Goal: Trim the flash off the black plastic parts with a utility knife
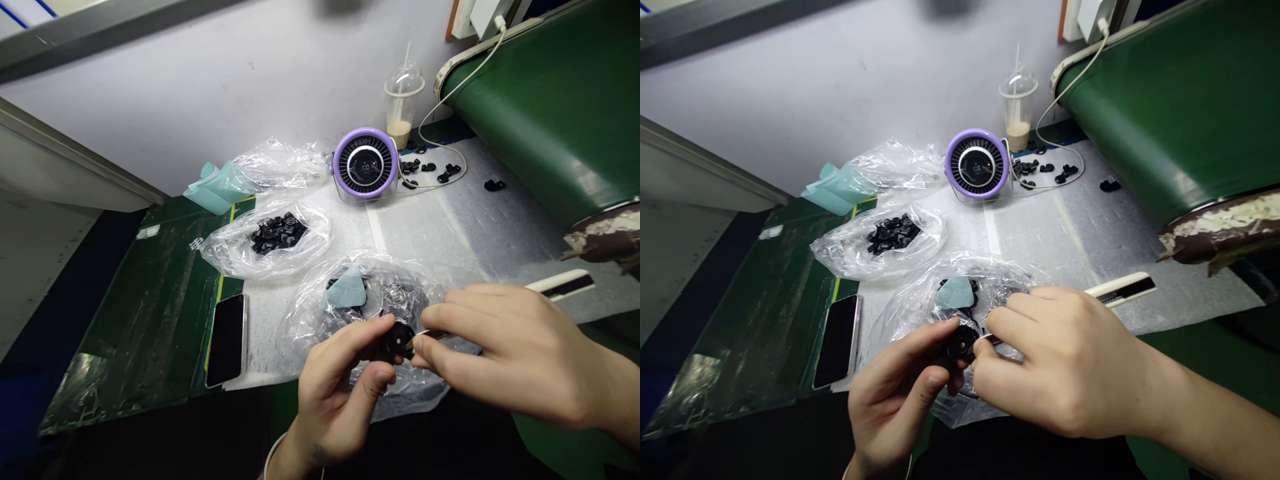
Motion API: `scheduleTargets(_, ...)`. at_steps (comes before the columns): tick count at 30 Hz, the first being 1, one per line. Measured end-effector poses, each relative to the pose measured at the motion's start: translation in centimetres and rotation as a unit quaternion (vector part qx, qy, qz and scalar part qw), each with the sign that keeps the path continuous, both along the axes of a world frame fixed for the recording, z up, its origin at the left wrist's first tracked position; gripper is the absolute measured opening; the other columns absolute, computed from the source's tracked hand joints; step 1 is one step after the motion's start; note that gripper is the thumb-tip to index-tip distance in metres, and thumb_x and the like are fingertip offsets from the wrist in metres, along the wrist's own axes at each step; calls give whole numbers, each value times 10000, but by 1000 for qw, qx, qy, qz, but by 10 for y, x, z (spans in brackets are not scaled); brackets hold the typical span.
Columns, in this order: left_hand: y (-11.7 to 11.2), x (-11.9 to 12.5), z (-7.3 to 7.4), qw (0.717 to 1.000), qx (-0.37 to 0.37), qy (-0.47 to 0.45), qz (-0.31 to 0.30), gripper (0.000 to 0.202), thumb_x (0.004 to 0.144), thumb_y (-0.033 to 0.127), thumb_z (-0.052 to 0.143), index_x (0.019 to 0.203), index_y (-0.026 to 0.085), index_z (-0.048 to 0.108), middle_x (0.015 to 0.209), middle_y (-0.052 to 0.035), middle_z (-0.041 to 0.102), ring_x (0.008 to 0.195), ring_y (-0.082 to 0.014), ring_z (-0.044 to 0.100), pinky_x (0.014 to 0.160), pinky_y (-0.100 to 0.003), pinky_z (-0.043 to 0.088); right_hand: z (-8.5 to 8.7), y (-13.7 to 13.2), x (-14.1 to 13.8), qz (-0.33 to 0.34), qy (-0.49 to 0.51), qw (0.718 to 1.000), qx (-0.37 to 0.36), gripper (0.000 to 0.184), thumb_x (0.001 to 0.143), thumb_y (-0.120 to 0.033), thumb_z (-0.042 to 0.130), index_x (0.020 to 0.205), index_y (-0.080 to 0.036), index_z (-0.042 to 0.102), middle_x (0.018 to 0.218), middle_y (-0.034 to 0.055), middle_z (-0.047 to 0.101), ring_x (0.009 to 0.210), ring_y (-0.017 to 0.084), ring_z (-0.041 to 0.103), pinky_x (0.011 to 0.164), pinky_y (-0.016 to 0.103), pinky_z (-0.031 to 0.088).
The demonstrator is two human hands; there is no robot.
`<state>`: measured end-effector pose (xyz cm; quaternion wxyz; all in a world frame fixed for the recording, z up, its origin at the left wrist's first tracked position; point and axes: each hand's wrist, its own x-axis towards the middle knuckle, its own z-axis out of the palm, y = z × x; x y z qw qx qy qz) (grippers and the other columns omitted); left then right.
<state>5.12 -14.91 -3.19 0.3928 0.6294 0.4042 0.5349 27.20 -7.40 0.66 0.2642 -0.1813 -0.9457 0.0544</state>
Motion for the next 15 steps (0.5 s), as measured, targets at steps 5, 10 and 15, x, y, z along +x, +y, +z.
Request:
scheduleTargets(5, 0, 0, 0, 1000, -4, 0, -10, 408, 993, 200, 674, 1398, 238, 685, 959, -76, 795, 782, -209, 758, 737, -308, 638, 3, 0, 1, 11, -3, 1000, 4, 271, 1044, -151, 531, 796, -208, 624, 797, 29, 649, 663, 174, 439, 615, 356, 268)
scheduleTargets(10, 1, 0, 0, 1000, -7, 4, -5, 374, 997, 229, 673, 1368, 224, 710, 979, -92, 804, 784, -219, 760, 747, -326, 641, 3, -1, 3, 12, -6, 1000, 3, 277, 1040, -139, 538, 785, -212, 620, 822, 24, 654, 669, 163, 458, 632, 356, 286)
scheduleTargets(15, 3, 0, 3, 1000, -3, -6, -2, 372, 1002, 232, 669, 1373, 225, 702, 880, -64, 784, 727, -194, 740, 690, -296, 626, -1, -3, 3, -3, 6, 1000, -3, 236, 1032, -182, 557, 814, -228, 636, 763, -8, 614, 666, 157, 503, 624, 345, 297)
